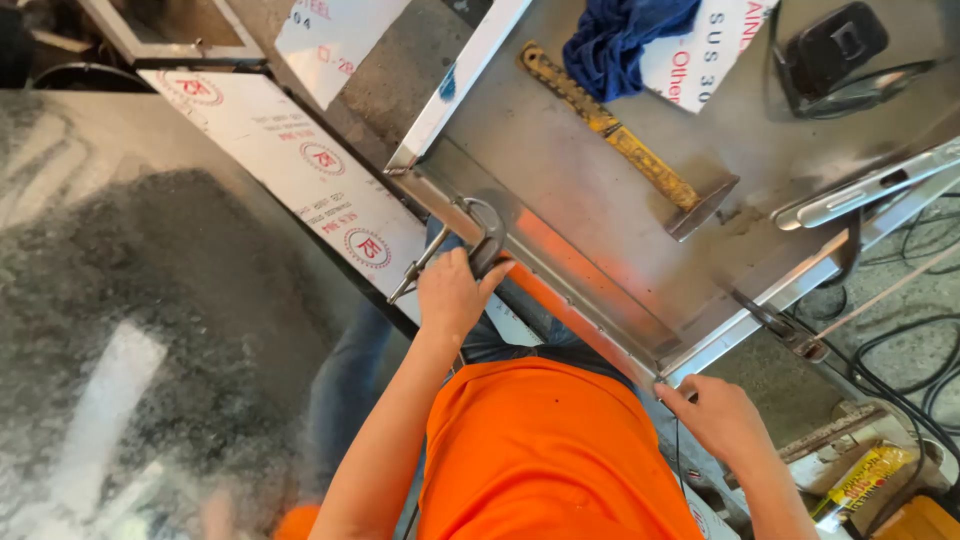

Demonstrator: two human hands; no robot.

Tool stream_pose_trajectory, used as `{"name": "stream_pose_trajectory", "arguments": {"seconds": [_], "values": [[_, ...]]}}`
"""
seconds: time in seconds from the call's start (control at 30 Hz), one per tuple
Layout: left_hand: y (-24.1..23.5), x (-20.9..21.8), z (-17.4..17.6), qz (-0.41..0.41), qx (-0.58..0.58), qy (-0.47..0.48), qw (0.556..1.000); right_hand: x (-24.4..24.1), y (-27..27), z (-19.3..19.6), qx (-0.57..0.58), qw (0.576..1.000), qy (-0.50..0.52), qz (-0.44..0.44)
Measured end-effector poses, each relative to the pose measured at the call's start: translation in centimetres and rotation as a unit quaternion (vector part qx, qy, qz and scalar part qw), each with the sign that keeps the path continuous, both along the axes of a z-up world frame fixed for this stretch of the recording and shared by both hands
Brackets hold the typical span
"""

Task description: Assembling, clamping, and tack welding stainless steel sheets to a metal frame.

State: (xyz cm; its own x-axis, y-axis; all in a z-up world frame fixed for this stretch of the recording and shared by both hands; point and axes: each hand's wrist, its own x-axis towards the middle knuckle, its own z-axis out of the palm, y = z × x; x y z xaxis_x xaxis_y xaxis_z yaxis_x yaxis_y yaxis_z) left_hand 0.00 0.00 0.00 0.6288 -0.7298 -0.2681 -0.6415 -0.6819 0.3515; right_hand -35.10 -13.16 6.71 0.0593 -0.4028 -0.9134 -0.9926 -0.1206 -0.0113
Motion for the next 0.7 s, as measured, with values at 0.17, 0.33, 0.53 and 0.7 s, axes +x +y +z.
{"name": "stream_pose_trajectory", "arguments": {"seconds": [0.17, 0.33, 0.53, 0.7], "values": [[1.0, 0.3, -0.7, 0.034, -0.040, 0.054, 0.997, 6.5, -1.3, 3.1, 0.012, 0.991, -0.127, -0.034], [1.1, 2.6, 1.3, 0.054, -0.038, 0.084, 0.994, 12.3, -1.6, 1.5, -0.029, 0.952, -0.303, -0.018], [0.7, 6.9, 3.7, 0.058, -0.011, 0.223, 0.973, 19.1, 1.1, -2.2, 0.049, 0.910, -0.407, 0.063], [0.0, 10.4, 3.8, 0.041, -0.032, 0.191, 0.980, 23.1, 5.7, -8.2, 0.187, 0.902, -0.377, 0.101]]}}
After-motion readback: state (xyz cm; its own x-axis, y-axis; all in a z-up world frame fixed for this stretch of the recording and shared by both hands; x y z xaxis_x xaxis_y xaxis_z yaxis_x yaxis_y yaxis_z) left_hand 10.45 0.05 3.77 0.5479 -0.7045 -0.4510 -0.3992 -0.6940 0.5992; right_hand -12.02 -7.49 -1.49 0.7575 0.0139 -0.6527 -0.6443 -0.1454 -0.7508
